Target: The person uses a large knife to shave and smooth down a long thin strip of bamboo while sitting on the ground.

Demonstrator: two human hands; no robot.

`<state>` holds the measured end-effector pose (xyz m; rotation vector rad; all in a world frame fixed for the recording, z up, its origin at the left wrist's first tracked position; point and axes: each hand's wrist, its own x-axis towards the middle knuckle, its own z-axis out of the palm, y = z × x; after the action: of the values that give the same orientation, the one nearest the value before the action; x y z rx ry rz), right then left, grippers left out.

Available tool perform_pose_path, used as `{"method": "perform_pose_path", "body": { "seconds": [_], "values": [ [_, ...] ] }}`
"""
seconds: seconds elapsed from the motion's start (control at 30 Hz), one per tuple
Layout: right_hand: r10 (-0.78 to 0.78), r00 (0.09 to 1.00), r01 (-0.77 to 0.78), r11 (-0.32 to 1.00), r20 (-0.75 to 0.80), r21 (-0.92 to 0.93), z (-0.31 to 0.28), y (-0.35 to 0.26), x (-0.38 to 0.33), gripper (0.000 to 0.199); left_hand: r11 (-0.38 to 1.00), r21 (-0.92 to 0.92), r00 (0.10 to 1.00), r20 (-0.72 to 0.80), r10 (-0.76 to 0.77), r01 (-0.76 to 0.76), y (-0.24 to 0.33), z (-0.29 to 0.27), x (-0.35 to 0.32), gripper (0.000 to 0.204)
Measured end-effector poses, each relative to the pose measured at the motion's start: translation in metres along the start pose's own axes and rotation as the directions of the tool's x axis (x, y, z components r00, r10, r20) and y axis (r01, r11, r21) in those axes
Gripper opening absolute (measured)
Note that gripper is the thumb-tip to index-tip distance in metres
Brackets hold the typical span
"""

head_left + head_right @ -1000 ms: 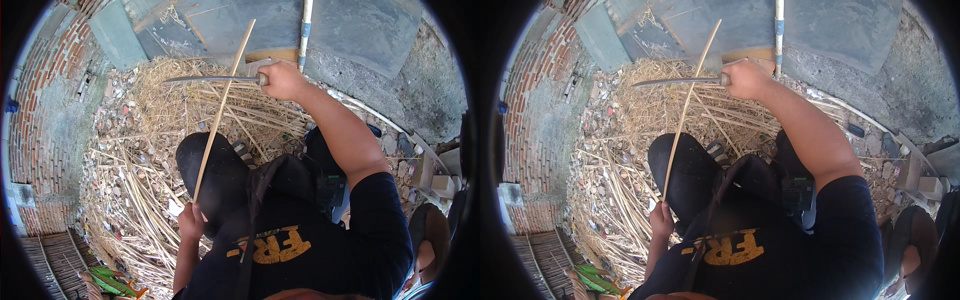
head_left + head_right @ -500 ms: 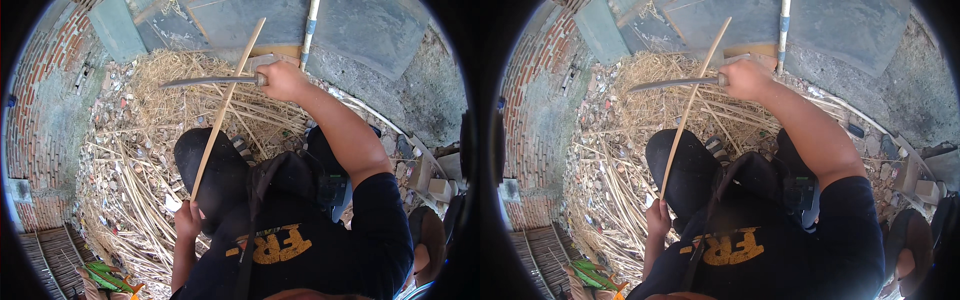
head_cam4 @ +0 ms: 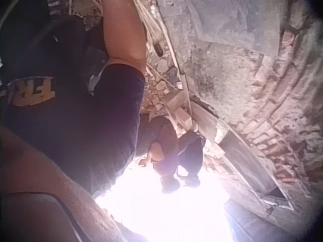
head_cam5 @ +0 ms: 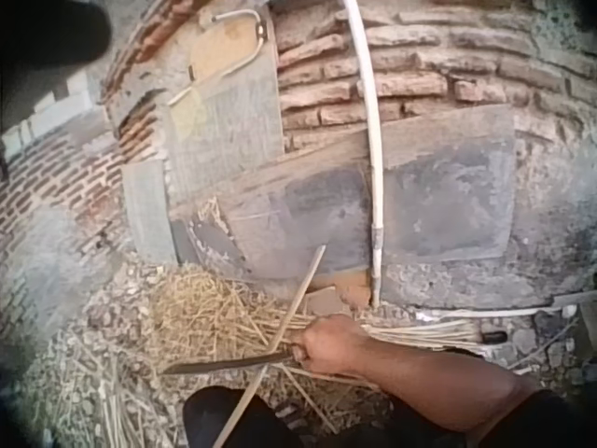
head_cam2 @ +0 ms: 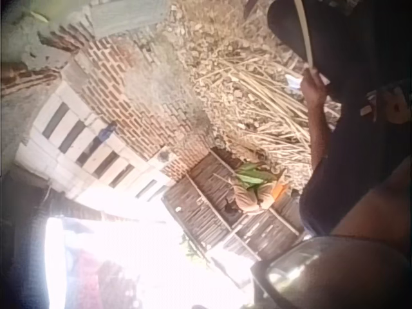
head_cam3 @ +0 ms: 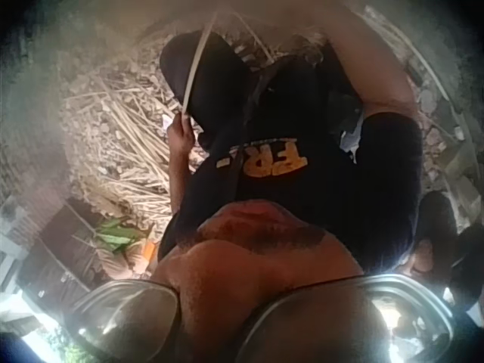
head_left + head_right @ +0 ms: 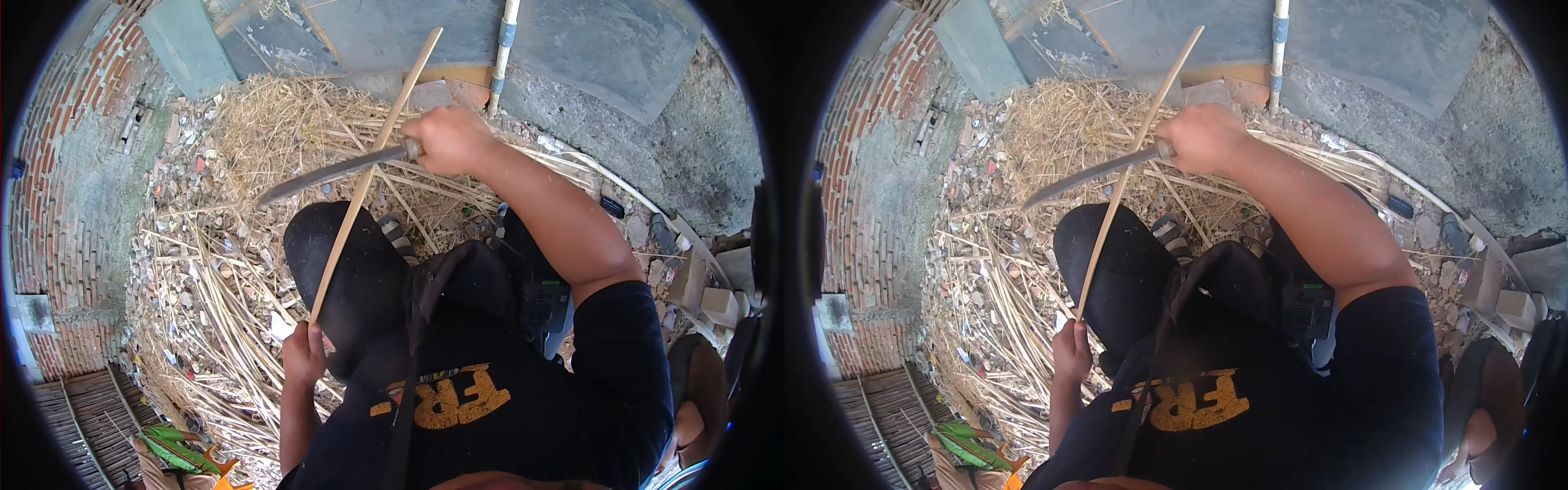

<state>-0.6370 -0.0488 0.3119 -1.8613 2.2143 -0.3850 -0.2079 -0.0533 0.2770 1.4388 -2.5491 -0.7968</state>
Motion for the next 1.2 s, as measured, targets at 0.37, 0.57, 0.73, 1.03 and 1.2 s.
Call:
{"method": "perform_pose_path", "body": {
  "seconds": [0.37, 0.57, 0.73, 1.03, 1.2],
  "values": [
    [-0.036, 0.998, 0.038, 0.999, -0.051, 0.039, 0.005, -0.012, 0.003, 0.021, 0.997, -0.075, 0.998, 0.058, 0.01, -0.006, 0.007, -0.011, 0.008, 0.053],
    [0.067, 0.979, -0.055, 0.996, -0.19, 0.069, 0.001, 0.034, 0.01, 0.022, 0.998, -0.067, 0.995, 0.103, -0.008, 0.015, 0.013, -0.017, 0.009, 0.053],
    [0.022, 0.998, -0.021, 1.0, -0.061, 0.019, 0.009, 0.009, 0.005, 0.024, 0.99, -0.128, 0.991, 0.124, -0.048, 0.064, 0.002, -0.016, 0.006, 0.054],
    [0.049, 0.999, -0.048, 0.997, -0.012, 0.061, -0.01, 0.007, 0.006, 0.024, 0.965, -0.244, 0.986, 0.159, -0.055, 0.094, -0.022, -0.016, 0.0, 0.061],
    [0.078, 0.992, -0.065, 0.989, -0.095, 0.129, 0.026, 0.046, 0.012, 0.023, 0.962, -0.224, 0.967, 0.232, -0.104, 0.157, -0.022, -0.011, 0.005, 0.055]
  ]
}}
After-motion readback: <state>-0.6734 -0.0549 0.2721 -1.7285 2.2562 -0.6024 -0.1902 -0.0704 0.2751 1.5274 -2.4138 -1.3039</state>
